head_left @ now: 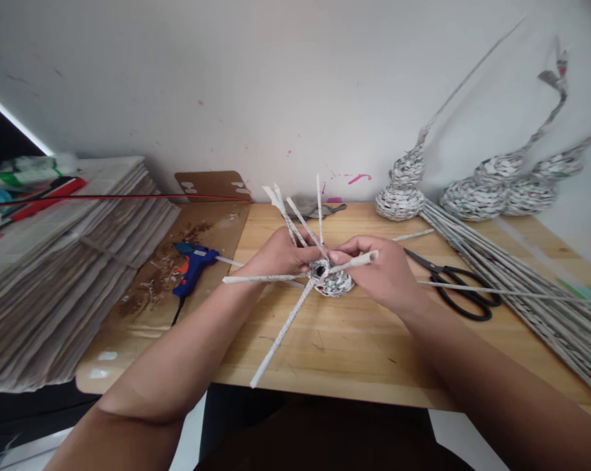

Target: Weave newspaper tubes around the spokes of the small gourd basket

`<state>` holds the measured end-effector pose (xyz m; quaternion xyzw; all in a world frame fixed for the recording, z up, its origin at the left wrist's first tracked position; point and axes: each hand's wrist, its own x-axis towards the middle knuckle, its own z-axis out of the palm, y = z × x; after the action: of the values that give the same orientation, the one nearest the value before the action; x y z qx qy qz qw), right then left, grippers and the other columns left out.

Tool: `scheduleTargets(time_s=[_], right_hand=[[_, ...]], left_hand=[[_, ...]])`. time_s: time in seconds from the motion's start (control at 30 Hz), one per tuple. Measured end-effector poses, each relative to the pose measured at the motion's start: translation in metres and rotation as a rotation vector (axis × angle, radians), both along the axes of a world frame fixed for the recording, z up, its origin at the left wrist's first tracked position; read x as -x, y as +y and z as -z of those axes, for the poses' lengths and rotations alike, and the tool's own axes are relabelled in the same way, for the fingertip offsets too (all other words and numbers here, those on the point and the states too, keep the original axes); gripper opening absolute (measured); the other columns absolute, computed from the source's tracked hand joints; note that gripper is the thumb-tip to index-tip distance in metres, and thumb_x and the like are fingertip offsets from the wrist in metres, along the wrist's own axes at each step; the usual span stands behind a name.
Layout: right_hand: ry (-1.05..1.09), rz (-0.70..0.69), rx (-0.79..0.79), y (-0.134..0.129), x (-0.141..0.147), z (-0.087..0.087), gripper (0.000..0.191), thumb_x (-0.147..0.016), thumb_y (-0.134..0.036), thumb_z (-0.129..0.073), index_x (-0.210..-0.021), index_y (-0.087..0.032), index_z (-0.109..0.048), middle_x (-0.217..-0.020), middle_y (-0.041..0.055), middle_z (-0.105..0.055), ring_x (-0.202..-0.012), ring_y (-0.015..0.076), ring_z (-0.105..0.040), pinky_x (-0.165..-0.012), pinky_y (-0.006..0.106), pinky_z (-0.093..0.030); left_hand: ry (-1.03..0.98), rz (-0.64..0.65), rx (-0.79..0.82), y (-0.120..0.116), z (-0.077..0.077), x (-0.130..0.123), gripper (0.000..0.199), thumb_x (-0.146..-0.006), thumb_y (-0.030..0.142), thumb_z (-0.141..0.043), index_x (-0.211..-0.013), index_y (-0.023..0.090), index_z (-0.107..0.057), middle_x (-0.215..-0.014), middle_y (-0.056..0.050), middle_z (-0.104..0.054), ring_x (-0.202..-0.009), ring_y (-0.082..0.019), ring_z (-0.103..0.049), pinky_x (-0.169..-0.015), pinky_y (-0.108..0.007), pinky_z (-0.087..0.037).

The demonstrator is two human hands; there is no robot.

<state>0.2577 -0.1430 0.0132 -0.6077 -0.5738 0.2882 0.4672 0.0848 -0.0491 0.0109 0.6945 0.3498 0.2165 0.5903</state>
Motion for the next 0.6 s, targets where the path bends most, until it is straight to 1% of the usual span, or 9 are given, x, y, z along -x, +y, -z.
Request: scheduleTargets(time_s=[0.13, 0.27, 0.37, 0.5, 0.6], right_hand=[[-0.046, 0.025, -0.054, -0.0007, 0.0005, 0.0015, 0.016, -0.08, -0.031, -0.068, -0.071, -0.019, -0.071, -0.069, 0.0034, -0.072, -0.064, 0.0165, -0.062, -0.061, 0.029, -0.045], [-0.177, 0.021, -0.085, -0.0017, -0.0014, 0.0049, 0.013, -0.082, -0.029, -0.063, -0.077, -0.019, -0.07, -0.074, 0.0046, -0.071, -0.069, 0.0181, -0.062, -0.062, 0.029, -0.044], [-0.237, 0.014, -0.088, -0.0014, -0.0024, 0.0047, 0.012, -0.082, -0.026, -0.061, -0.074, -0.019, -0.066, -0.071, 0.0038, -0.068, -0.068, 0.0177, -0.059, -0.059, 0.028, -0.041], [-0.21, 0.026, -0.045, 0.0005, -0.0025, 0.0047, 0.012, -0.08, -0.027, -0.061, -0.072, -0.019, -0.064, -0.07, 0.0034, -0.067, -0.066, 0.0171, -0.057, -0.057, 0.028, -0.039], [-0.165, 0.026, -0.037, 0.0023, -0.0028, 0.0072, 0.011, -0.08, -0.026, -0.06, -0.073, -0.019, -0.064, -0.069, 0.0025, -0.066, -0.06, 0.0154, -0.054, -0.055, 0.027, -0.039]], left_hand=[[-0.046, -0.023, 0.028, 0.0007, 0.0017, -0.0012, 0.021, -0.074, 0.032, -0.075, -0.071, 0.016, -0.062, -0.055, 0.001, -0.056, -0.045, -0.009, -0.047, -0.042, -0.023, -0.035], [-0.076, -0.028, 0.012, -0.0008, 0.0012, -0.0019, 0.017, -0.074, 0.028, -0.074, -0.07, 0.016, -0.062, -0.059, 0.001, -0.059, -0.044, -0.008, -0.051, -0.042, -0.022, -0.039], [-0.102, -0.033, 0.054, -0.0032, 0.0009, -0.0032, 0.017, -0.073, 0.028, -0.075, -0.072, 0.016, -0.062, -0.059, 0.001, -0.06, -0.045, -0.008, -0.052, -0.042, -0.021, -0.04], [-0.166, -0.054, 0.111, -0.005, 0.002, -0.0061, 0.017, -0.073, 0.027, -0.075, -0.073, 0.016, -0.063, -0.065, 0.0, -0.064, -0.054, -0.01, -0.058, -0.049, -0.022, -0.047], [-0.148, -0.061, 0.096, -0.004, 0.0029, -0.0069, 0.018, -0.072, 0.029, -0.077, -0.075, 0.015, -0.065, -0.066, -0.001, -0.065, -0.054, -0.01, -0.057, -0.05, -0.022, -0.047]])
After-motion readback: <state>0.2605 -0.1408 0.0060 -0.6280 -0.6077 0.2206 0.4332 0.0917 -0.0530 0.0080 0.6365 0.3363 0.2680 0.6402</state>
